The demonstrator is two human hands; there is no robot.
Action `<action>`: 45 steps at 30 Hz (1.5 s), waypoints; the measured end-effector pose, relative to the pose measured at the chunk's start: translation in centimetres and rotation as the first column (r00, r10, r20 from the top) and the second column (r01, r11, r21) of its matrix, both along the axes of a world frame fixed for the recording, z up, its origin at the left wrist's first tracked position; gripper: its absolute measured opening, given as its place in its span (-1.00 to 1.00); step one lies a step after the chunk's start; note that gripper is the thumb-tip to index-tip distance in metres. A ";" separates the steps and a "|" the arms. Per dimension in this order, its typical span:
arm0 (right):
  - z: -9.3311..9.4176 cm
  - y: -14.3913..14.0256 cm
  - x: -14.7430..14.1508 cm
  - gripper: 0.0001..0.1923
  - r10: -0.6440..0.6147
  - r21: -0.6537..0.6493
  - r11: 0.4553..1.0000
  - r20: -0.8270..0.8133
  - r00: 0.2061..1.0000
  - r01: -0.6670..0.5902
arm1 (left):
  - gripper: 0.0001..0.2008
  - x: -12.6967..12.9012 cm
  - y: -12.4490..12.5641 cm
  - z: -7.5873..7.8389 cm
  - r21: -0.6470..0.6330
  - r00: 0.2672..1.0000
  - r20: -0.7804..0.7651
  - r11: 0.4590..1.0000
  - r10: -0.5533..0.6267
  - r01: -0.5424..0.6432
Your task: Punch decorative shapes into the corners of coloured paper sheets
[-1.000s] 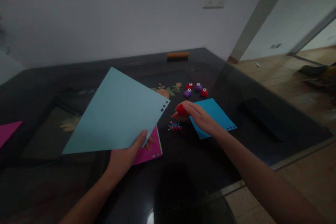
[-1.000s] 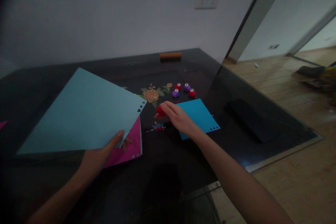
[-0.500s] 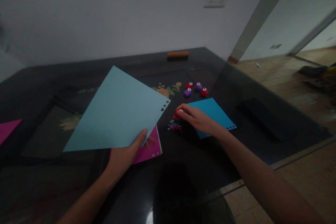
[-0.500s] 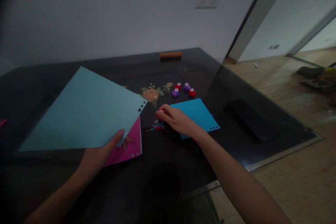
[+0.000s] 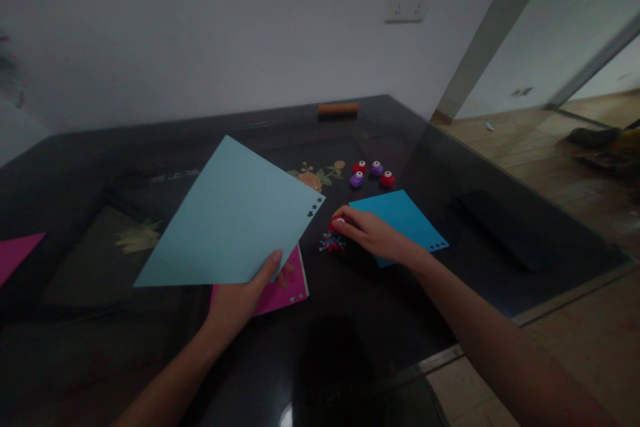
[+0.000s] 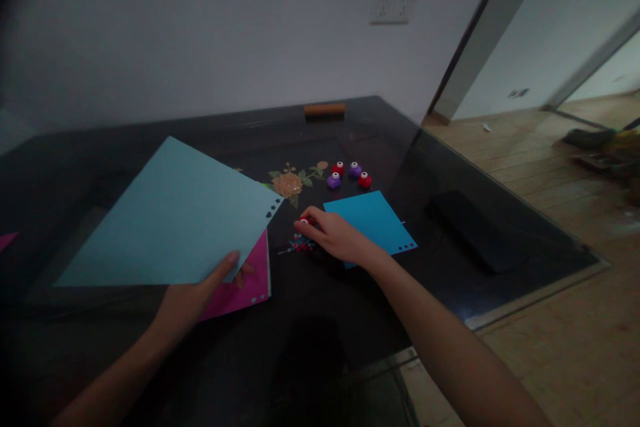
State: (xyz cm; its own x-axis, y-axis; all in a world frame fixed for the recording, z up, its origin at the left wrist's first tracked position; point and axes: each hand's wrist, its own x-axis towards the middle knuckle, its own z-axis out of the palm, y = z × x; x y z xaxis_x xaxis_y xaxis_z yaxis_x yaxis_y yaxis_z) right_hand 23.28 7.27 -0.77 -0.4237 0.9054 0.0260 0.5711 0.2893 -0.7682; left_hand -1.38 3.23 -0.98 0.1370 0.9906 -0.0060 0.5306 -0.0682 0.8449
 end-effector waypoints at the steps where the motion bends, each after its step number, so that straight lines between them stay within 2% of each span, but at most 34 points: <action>1: 0.0 0.0 0.0 -0.69 -0.002 0.003 1.000 -0.003 1.000 0.002 | -0.59 0.0 0.0 0.0 -0.002 1.000 -0.004 1.000 0.003 -0.003; 9: 0.1 0.3 0.3 -0.74 -0.090 0.062 0.993 -0.115 0.989 0.098 | -0.57 0.0 0.1 0.2 0.035 0.998 -0.057 0.999 0.002 0.000; 14: -0.1 0.6 0.6 -0.67 -0.129 -0.067 0.991 -0.294 0.947 0.114 | -0.58 -0.1 0.3 -0.1 0.063 0.996 -0.087 0.997 -0.031 0.037; 19: -0.1 1.1 1.1 -0.70 -0.246 -0.144 0.969 -0.482 0.841 0.201 | -0.63 -0.3 0.4 -0.3 0.072 0.994 -0.066 0.993 -0.090 0.094; 25: -0.8 2.0 1.7 -0.64 -0.344 -0.109 0.937 -0.466 0.815 0.333 | -0.66 -0.3 0.3 -0.5 0.135 0.994 -0.064 0.987 -0.084 0.092; 29: -1.2 2.9 2.6 -0.62 -0.439 -0.112 0.886 -0.513 0.737 0.450 | -0.67 -0.4 0.5 -0.8 0.142 0.995 -0.027 0.985 -0.094 0.097; 31: -1.1 3.6 3.7 -0.66 -0.481 -0.058 0.853 -0.475 0.737 0.519 | -0.66 -0.5 0.6 -0.9 0.145 0.995 -0.013 0.984 -0.100 0.101; 34: -0.6 5.0 6.0 -0.69 -0.603 0.097 0.735 -0.359 0.713 0.671 | -0.66 -0.5 0.6 -0.6 0.159 0.995 0.002 0.982 -0.101 0.100; 39: -0.3 7.1 9.1 -0.66 -0.736 0.237 0.600 -0.211 0.644 0.764 | -0.68 -0.3 0.6 -0.3 0.148 0.992 0.042 0.983 -0.118 0.111; 41: -0.9 7.5 9.2 -0.70 -0.745 0.292 0.603 -0.128 0.655 0.743 | -0.67 -0.3 0.6 -0.4 0.141 0.991 0.045 0.983 -0.123 0.116; 45: -2.4 7.9 8.1 -0.78 -0.714 0.347 0.662 0.024 0.700 0.664 | -0.68 -0.4 0.6 -0.7 0.151 0.991 0.039 0.982 -0.124 0.117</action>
State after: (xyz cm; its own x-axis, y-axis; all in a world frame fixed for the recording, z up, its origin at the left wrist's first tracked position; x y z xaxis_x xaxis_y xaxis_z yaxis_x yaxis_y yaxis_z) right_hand 31.34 15.19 -3.21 0.2976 0.8963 0.3288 0.7942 -0.0413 -0.6063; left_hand -1.80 3.83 -1.65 0.2523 0.9562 0.1486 0.4697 -0.2553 0.8451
